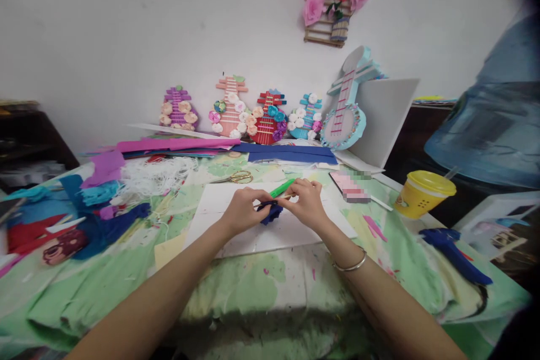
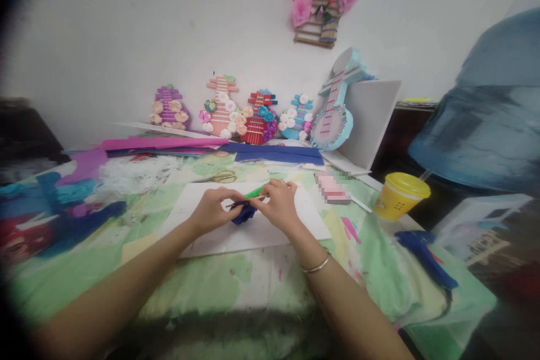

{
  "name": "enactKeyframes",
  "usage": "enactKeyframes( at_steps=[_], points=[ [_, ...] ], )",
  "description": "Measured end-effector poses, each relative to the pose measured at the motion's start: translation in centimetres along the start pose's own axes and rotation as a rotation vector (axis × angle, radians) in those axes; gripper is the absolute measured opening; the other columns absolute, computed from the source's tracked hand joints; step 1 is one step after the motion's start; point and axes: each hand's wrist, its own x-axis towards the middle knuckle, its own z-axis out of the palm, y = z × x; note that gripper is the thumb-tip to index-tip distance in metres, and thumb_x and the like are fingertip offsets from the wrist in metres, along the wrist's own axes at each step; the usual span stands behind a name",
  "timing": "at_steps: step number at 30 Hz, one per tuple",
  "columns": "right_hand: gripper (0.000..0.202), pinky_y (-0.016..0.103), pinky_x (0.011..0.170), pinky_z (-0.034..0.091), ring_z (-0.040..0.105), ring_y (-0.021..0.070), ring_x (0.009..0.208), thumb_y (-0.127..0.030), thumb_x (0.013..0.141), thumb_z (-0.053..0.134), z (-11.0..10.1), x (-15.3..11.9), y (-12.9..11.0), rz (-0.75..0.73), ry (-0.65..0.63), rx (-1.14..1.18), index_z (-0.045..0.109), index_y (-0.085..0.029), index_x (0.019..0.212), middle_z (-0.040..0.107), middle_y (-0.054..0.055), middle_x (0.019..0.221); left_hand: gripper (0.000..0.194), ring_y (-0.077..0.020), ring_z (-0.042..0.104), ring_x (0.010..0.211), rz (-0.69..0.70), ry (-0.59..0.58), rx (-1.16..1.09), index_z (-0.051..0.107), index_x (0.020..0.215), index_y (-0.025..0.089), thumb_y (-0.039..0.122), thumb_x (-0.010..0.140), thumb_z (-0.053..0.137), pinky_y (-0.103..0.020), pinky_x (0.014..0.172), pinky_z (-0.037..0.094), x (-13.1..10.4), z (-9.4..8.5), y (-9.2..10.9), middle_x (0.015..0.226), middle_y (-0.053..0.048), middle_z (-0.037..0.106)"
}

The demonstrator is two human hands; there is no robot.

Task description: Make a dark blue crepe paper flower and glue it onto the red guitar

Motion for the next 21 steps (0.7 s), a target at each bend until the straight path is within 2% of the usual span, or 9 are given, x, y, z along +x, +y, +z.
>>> enactKeyframes(
  at_steps=[7,12,21],
  points=[
    [0.030,0.034,0.079,0.021,0.052,0.0170,0.080,-0.046,0.079,0.059,0.3,-0.2,0.4,-0.063,0.062,-0.065,0.057,-0.018,0.068,0.059,0.001,0.075,0.015,-0.0162,0.062,0.065,0.019,0.007,0.055,0.073,0.076,0.024,0.017,0.072,0.060,-0.030,0.071,0.043,0.1,0.0,-0.1,0.075,-0.001,0.074],
    [0.027,0.035,0.081,0.020,0.050,0.0167,0.078,-0.044,0.080,0.059,0.2,-0.4,0.0,-0.124,0.140,-0.135,0.056,-0.018,0.071,0.058,0.001,0.076,0.013,-0.0195,0.060,0.074,0.021,0.061,0.087,0.073,0.075,0.023,0.017,0.071,0.063,-0.033,0.074,0.043,0.3,0.0,0.1,0.072,-0.003,0.071],
    [0.023,0.037,0.083,0.020,0.047,0.0178,0.079,-0.039,0.083,0.055,-0.2,-0.7,-0.9,-0.220,0.157,-0.241,0.056,-0.018,0.073,0.057,0.003,0.079,0.016,-0.0205,0.058,0.074,-0.050,-0.059,0.048,0.072,0.074,0.023,0.012,0.070,0.062,-0.032,0.071,0.042,0.5,-0.3,0.1,0.073,-0.002,0.071]
  ],
)
